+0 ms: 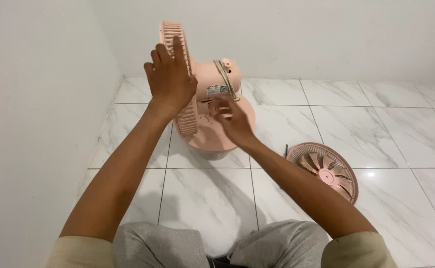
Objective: The person assembles a pink electric fan on a tiled floor. They attach the fan blade to the motor, place the front grille, and secure the rear grille to the base.
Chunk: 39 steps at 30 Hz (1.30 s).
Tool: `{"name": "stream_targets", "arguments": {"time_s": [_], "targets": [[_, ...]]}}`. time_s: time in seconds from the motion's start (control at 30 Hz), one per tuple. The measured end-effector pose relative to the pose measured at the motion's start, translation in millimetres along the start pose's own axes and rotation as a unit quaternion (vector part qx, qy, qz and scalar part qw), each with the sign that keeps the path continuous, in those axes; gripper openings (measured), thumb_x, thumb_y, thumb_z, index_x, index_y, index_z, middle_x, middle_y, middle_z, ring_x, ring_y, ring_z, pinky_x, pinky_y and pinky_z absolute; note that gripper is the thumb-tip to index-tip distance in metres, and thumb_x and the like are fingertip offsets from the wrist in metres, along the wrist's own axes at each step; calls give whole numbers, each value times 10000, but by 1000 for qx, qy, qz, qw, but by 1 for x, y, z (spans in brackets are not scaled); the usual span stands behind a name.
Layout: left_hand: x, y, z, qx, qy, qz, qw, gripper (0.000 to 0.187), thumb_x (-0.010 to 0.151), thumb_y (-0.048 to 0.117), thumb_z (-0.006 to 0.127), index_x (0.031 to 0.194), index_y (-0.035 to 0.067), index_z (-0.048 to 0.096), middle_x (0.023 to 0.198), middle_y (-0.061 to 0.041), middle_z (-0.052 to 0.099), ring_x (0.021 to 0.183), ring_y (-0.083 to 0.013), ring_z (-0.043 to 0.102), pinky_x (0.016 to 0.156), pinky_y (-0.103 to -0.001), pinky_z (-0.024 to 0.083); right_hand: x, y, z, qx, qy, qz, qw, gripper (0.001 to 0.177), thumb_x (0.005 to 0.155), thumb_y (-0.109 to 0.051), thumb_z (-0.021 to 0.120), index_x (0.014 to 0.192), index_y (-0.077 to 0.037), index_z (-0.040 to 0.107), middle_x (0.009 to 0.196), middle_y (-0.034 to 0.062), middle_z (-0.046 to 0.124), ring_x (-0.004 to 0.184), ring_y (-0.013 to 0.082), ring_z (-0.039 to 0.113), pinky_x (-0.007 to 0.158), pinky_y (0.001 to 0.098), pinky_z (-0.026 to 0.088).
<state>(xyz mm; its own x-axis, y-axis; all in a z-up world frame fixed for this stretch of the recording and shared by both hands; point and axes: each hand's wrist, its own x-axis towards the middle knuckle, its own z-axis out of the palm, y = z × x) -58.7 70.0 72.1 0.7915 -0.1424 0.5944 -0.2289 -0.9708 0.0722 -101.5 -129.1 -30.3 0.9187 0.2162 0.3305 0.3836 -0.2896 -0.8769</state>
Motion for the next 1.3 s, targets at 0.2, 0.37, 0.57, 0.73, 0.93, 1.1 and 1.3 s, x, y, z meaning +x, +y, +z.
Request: {"name": "stream_targets", "arguments": {"time_s": [0.2,0.37,0.57,0.73,0.93,1.1,1.3], "targets": [[29,-17,-9,26,-109,-24,993,907,741,215,826,1509,51,373,1334,-248,435,1272,-393,399,944,-640,363,29,48,-29,-145,159,17,977,465,940,-117,742,1350,-96,524,1262,109,610,1144,239,611,920,392,566],[45,-36,-10,6,-144,-21,989,862,701,131,808,1477,158,433,1350,-189,460,1314,-363,395,983,-702,331,56,59,-48,-133,155,1,979,713,881,-223,830,1458,-78,436,1410,163,512,1241,304,543,1027,452,511],[63,-59,1,-38,-172,-30,984,903,701,145,822,1502,257,422,1491,-127,404,1389,-352,358,1023,-698,334,84,56,-59,-70,34,41,996,918,826,-326,847,1544,-131,309,1516,161,445,1338,348,490,1047,480,500],[71,-76,3,-110,-196,-24,974,903,781,289,838,1553,329,372,1663,-82,272,1507,-357,259,1112,-721,278,82,60,-51,-21,48,0,999,914,749,-320,891,1439,-99,334,1428,182,490,1272,345,585,982,459,593],[31,-41,20,-39,101,82,991,520,908,326,822,1381,280,610,1641,-234,251,1495,-463,219,1137,-730,169,75,61,-34,-50,134,-55,988,834,800,-347,921,1387,-62,401,1343,161,562,1164,259,639,897,377,592],[-21,11,60,-294,-86,31,951,624,944,296,671,1505,82,498,1566,-236,411,1466,-396,414,1204,-498,360,71,62,-18,-83,218,-99,967,751,792,-320,920,1314,-28,465,1231,143,559,1102,260,621,911,382,560],[-21,28,105,-397,-78,-40,914,688,1027,406,597,1519,-40,418,1568,-324,372,1477,-468,377,1206,-484,347,70,50,6,-138,296,-99,940,729,779,-292,925,1292,-11,489,1200,157,523,1120,303,609,949,402,534]]}}
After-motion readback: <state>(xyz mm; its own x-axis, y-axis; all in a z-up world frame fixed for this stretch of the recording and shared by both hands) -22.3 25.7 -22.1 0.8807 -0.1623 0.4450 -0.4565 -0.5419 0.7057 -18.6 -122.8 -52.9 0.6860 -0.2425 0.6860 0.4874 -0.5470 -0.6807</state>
